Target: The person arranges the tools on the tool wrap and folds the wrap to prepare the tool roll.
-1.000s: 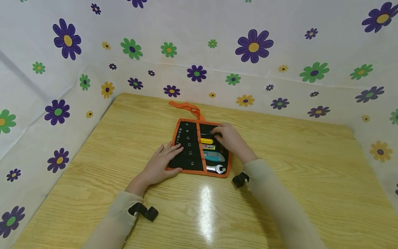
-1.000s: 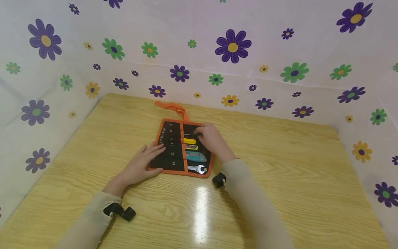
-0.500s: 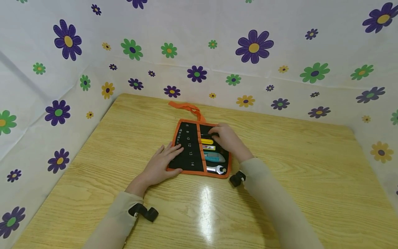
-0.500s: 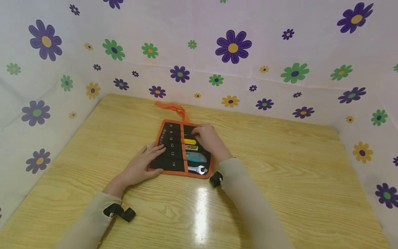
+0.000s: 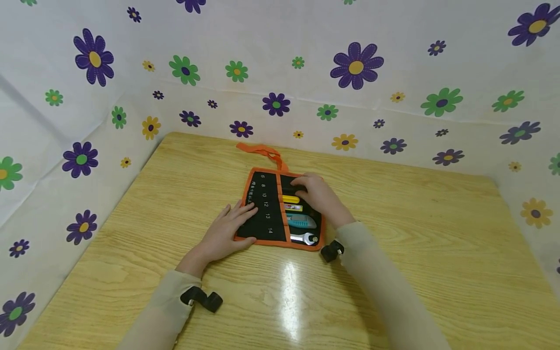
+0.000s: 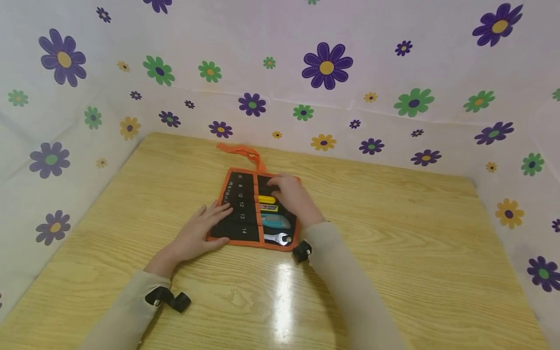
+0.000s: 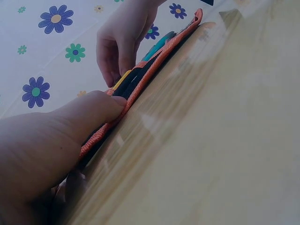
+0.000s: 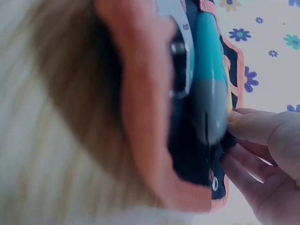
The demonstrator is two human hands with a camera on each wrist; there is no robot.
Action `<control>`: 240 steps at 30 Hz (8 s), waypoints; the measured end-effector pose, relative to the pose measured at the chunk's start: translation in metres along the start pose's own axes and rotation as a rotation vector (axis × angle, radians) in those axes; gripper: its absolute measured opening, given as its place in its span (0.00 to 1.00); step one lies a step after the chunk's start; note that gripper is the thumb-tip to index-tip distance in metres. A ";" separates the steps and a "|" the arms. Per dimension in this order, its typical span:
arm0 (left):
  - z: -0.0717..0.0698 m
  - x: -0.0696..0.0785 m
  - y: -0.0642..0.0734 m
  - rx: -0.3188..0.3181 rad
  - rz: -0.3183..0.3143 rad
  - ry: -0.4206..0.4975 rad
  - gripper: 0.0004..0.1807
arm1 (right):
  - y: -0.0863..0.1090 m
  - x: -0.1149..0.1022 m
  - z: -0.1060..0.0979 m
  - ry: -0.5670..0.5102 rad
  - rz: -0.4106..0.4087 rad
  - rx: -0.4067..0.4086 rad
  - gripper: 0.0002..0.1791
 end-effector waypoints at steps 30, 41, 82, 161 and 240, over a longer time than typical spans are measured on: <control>0.001 0.000 0.000 -0.013 -0.009 0.013 0.40 | -0.006 -0.006 0.004 -0.006 0.048 0.024 0.11; 0.001 0.000 -0.001 -0.010 -0.004 0.000 0.40 | -0.011 -0.011 0.006 -0.039 0.057 0.011 0.13; 0.001 0.000 0.000 -0.007 -0.014 -0.013 0.40 | 0.082 -0.069 0.012 0.044 -0.323 -0.126 0.21; -0.001 0.010 -0.013 0.205 -0.040 0.017 0.18 | 0.051 -0.055 0.006 0.524 -0.283 -0.174 0.20; -0.015 0.052 -0.085 -0.001 0.035 -0.444 0.35 | 0.035 -0.026 -0.011 0.387 -0.149 -0.158 0.25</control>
Point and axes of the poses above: each hand's wrist, its own y-axis away from the middle knuckle, its own z-axis out of the palm, x = y × z, the point moved 3 cm from there along -y, towards the middle knuckle, and after that the axes turned 15 degrees about -z, right-handed, at the moved point
